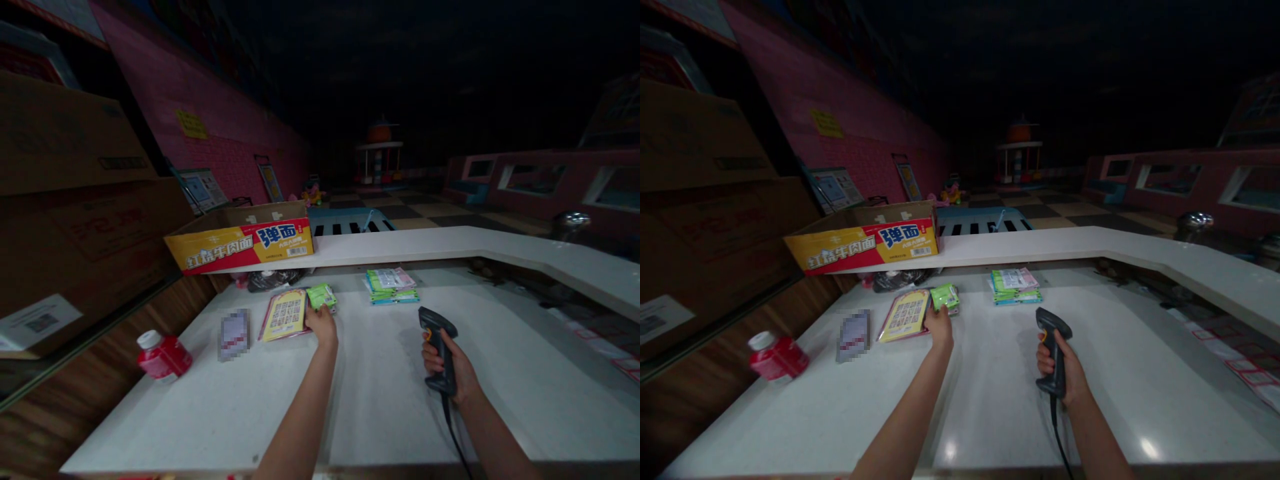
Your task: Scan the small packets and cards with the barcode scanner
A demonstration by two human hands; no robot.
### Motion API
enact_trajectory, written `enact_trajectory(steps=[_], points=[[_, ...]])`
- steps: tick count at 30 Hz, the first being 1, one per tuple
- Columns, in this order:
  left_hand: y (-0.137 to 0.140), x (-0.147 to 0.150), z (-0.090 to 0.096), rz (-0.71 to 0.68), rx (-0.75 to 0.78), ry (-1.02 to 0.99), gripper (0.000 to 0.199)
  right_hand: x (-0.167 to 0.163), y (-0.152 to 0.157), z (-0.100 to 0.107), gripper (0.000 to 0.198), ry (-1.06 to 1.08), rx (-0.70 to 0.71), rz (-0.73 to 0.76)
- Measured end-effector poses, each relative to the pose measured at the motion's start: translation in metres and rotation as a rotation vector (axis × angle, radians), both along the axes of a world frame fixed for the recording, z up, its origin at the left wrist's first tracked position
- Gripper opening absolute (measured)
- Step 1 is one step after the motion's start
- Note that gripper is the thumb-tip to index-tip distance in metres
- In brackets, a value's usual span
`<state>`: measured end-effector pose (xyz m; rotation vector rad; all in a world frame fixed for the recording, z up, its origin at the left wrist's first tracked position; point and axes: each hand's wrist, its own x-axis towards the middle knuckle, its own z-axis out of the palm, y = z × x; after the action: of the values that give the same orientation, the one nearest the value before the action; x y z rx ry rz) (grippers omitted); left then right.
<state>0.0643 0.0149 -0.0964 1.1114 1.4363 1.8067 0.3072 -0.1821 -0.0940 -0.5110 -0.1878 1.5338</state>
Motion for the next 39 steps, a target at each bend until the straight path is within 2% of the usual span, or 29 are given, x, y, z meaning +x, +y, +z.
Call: enact_trajectory(steps=[3,7,9,12,18,23,27,32,36,39], points=[[-0.017,0.003,0.006,0.034,-0.021,0.392,0.040,0.000,-0.001,0.001,0.024,-0.001,-0.001,0.007],[-0.026,0.009,0.017,-0.153,0.005,0.952,0.048,-0.001,-0.002,0.002,0.024,0.011,0.003,-0.008],[-0.023,0.010,0.022,-0.224,-0.017,1.118,0.050,-0.002,-0.002,0.002,0.023,0.015,0.001,-0.015],[-0.018,0.007,0.024,-0.262,-0.073,1.253,0.046,-0.002,-0.002,0.002,0.023,0.019,0.002,-0.018],[-0.018,-0.003,0.019,-0.242,-0.093,1.282,0.047,-0.001,-0.002,0.002,0.025,0.030,0.003,-0.017],[-0.017,0.006,0.020,-0.246,0.038,1.230,0.043,0.001,0.001,-0.003,0.025,0.015,0.022,-0.003],[-0.012,0.038,0.031,-0.333,0.145,1.165,0.034,0.003,0.005,-0.008,0.028,0.021,0.033,0.006],[0.003,0.097,0.055,-0.405,0.122,1.078,0.028,0.000,0.007,-0.006,0.032,0.029,0.010,-0.004],[0.013,0.141,0.068,-0.323,0.013,1.111,0.032,-0.002,0.008,0.000,0.034,0.023,-0.008,-0.014],[0.016,0.165,0.069,-0.208,-0.098,1.110,0.054,-0.003,0.009,0.004,0.034,0.030,-0.020,0.021]])
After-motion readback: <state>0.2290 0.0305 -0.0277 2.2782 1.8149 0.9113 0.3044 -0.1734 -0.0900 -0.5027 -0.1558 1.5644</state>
